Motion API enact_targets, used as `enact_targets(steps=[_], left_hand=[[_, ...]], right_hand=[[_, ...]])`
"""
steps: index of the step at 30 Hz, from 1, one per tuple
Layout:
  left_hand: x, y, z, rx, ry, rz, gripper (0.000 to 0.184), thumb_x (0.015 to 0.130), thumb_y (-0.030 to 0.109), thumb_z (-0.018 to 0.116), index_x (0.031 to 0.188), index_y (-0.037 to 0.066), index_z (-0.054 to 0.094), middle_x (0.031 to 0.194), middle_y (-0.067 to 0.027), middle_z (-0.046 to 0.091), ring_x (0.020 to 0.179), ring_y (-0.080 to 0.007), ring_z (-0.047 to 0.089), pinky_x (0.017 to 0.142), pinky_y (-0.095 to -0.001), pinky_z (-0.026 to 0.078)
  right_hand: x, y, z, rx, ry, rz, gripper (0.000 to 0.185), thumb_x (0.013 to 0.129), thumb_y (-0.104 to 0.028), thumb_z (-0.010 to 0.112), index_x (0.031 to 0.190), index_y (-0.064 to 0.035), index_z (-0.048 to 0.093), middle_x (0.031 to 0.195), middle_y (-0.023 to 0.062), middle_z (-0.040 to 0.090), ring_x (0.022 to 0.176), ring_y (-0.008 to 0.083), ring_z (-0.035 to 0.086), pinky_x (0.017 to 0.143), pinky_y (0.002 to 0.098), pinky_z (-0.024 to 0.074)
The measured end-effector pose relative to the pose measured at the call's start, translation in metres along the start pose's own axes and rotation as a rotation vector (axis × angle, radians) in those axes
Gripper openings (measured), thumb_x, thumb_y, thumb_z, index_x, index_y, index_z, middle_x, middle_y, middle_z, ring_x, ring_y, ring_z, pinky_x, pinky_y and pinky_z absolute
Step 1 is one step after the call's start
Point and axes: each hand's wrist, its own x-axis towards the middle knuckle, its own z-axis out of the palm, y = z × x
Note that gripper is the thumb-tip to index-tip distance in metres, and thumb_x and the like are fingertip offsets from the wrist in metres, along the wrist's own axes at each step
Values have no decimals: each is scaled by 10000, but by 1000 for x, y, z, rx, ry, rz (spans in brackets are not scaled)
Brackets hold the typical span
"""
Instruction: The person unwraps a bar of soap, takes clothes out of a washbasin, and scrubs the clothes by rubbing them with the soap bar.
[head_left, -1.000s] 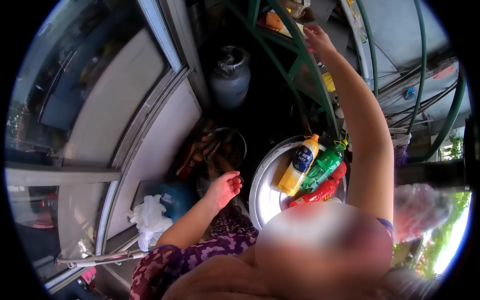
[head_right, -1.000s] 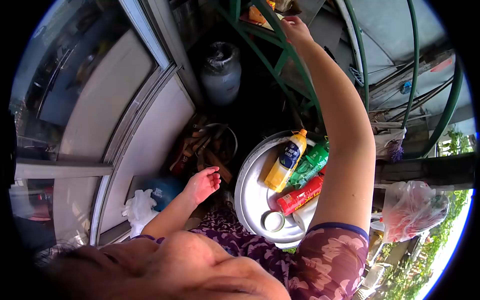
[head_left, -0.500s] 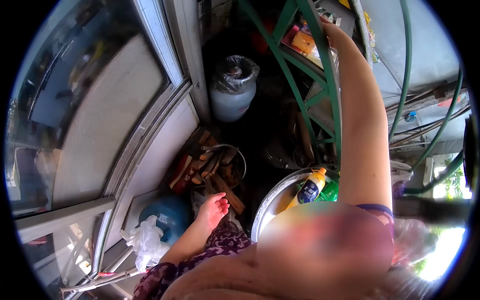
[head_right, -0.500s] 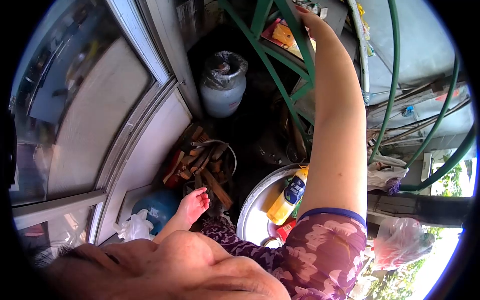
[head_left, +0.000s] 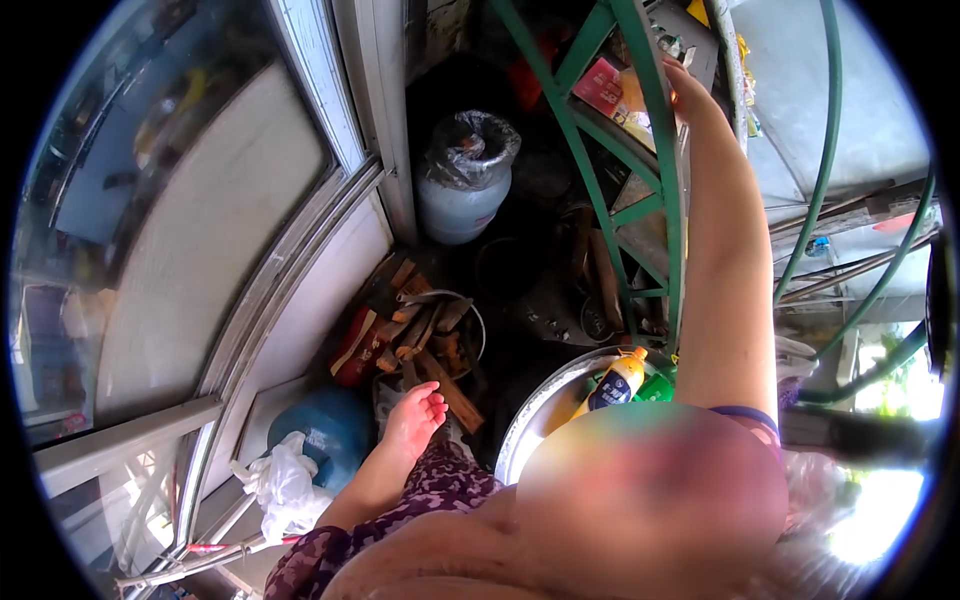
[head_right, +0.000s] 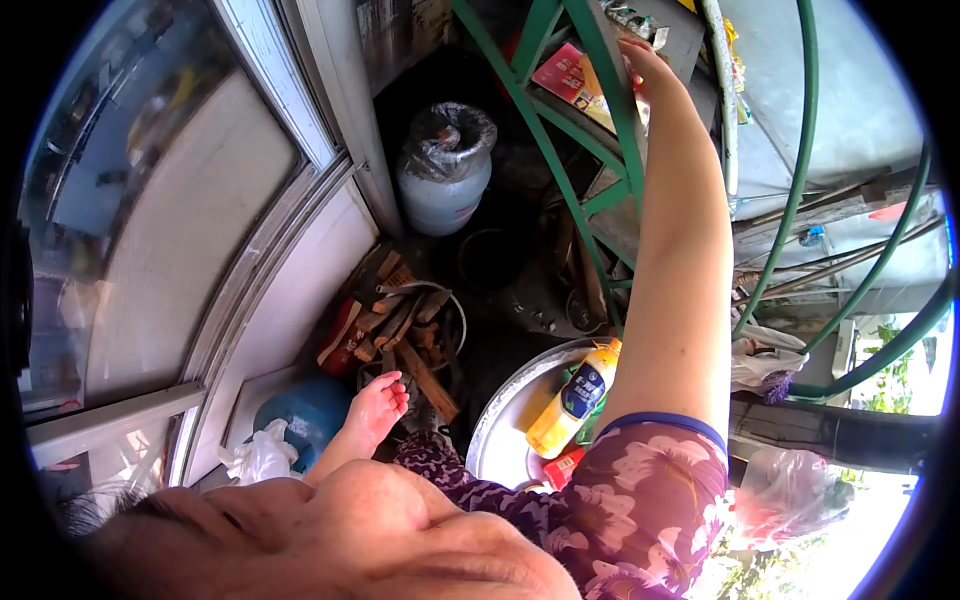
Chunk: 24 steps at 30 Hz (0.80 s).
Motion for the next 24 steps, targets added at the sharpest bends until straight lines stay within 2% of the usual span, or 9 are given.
enact_targets(steps=[4,7,8,11,13,17,19,20,24], left_hand=[[-13,0,19,117,-81,57,156,921,167,571,1052,90,607,857,-37,598,803,-167,583,741,-294,466],[-26,0,27,254,-242,140,203,947,168,538,1129,87,573,917,-39,599,842,-157,583,763,-291,465],[-32,-3,32,297,-312,167,221,956,168,526,1159,86,560,940,-40,599,857,-153,583,771,-291,465],[-55,-7,69,379,-453,230,275,969,158,502,1226,63,519,963,-48,610,868,-166,593,800,-302,468],[-77,-11,99,453,-613,285,306,987,160,482,1275,57,486,1025,-55,596,935,-166,589,837,-304,471],[-117,-47,137,583,-793,634,425,903,34,610,1302,37,463,1193,-75,507,1041,-163,544,873,-310,486],[-138,-69,145,790,-743,1058,556,822,-26,693,1319,27,450,1260,-87,455,1052,-168,538,881,-300,488],[-145,-78,141,895,-691,1184,605,786,-24,735,1321,24,457,1295,-101,418,1070,-170,534,869,-293,493],[-186,-126,111,1093,-535,1497,493,762,18,775,1208,14,565,1205,-110,506,1052,-185,558,819,-285,509]], right_hand=[[-72,16,-23,581,199,-171,679,764,-169,705,1366,-254,404,1391,62,385,1175,342,492,830,547,498],[-137,19,-31,917,128,-442,681,858,-183,539,1456,-267,222,1394,127,440,1246,412,468,981,624,417],[-165,20,-37,973,16,-471,712,850,-170,511,1471,-276,179,1433,132,409,1287,424,429,1018,638,371],[-279,17,-15,1038,-144,-385,634,849,-192,497,1454,-250,318,1489,117,363,1351,401,364,1061,618,329],[-360,23,15,1089,-239,-224,687,799,-184,524,1461,-234,350,1463,88,406,1340,313,402,1105,522,317],[-492,49,73,1136,-244,63,718,801,-139,519,1486,-227,320,1459,75,412,1337,280,411,1100,480,340],[-540,69,89,1130,-186,135,691,841,-183,520,1494,-230,299,1498,106,357,1364,331,369,1115,521,312],[-561,76,93,1174,-181,153,689,847,-164,527,1489,-246,290,1478,99,374,1348,316,389,1105,503,332],[-645,97,97,1256,-137,174,694,853,-139,554,1468,-270,261,1420,99,409,1307,304,428,1080,497,370]])
